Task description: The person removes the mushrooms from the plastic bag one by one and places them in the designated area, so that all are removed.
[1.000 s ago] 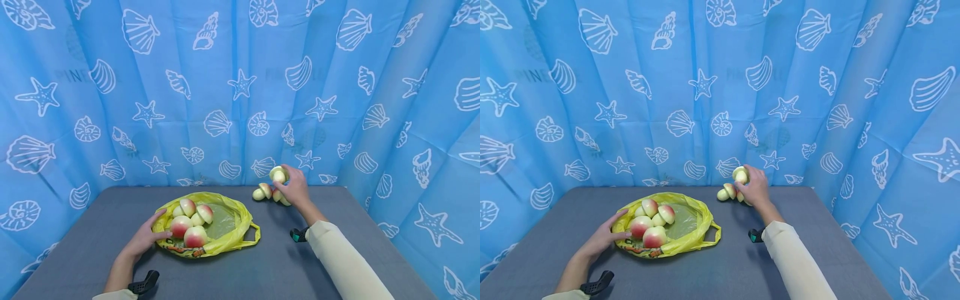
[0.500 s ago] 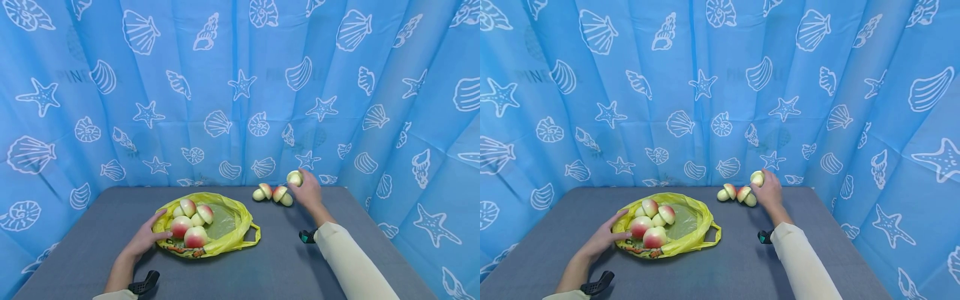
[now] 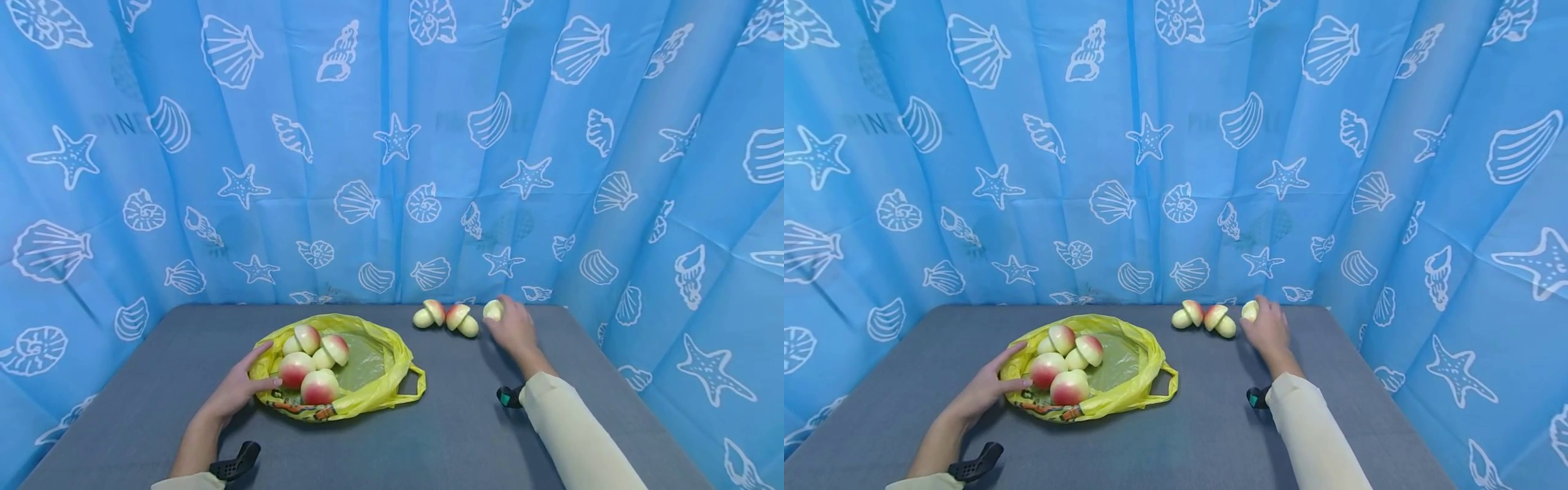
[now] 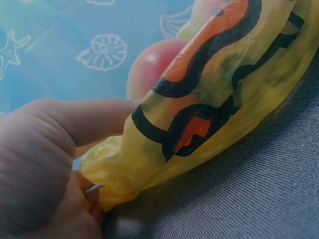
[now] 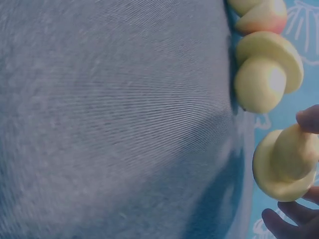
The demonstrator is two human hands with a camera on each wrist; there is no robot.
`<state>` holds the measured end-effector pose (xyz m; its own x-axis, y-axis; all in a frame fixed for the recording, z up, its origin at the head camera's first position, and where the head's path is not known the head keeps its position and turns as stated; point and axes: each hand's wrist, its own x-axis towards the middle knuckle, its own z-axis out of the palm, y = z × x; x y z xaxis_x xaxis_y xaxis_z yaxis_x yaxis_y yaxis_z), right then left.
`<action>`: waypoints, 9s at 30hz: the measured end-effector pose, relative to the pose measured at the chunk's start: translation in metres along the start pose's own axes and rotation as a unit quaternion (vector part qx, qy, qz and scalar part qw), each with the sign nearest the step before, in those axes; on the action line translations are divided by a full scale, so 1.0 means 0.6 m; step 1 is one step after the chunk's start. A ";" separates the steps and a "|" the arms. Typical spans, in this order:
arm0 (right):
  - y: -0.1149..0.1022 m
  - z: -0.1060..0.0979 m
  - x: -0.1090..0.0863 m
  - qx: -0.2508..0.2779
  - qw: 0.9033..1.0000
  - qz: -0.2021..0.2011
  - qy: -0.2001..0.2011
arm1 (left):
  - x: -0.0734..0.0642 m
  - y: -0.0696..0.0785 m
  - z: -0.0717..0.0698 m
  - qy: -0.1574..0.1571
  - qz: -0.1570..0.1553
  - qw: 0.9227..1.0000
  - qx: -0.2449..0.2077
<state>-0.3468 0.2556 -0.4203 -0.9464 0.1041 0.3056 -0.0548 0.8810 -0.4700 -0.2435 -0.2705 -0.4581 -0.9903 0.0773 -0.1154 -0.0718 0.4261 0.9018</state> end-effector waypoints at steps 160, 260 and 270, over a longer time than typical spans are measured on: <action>-0.200 0.056 -0.059 0.132 0.948 -0.287 0.033 | -0.004 -0.003 0.002 0.009 0.003 1.000 0.007; -0.389 0.142 -0.159 0.118 0.854 -0.344 -0.371 | -0.003 -0.005 0.000 0.002 0.003 1.000 0.028; -0.391 0.141 -0.162 0.104 0.862 -0.349 -0.352 | -0.002 -0.005 0.002 0.002 0.003 1.000 0.023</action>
<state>-0.2690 0.0001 -0.4097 -0.6135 -0.7891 0.0299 -0.6762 0.5054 -0.5361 -0.2421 -0.2710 -0.4608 -0.9910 0.0770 -0.1094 -0.0610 0.4674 0.8820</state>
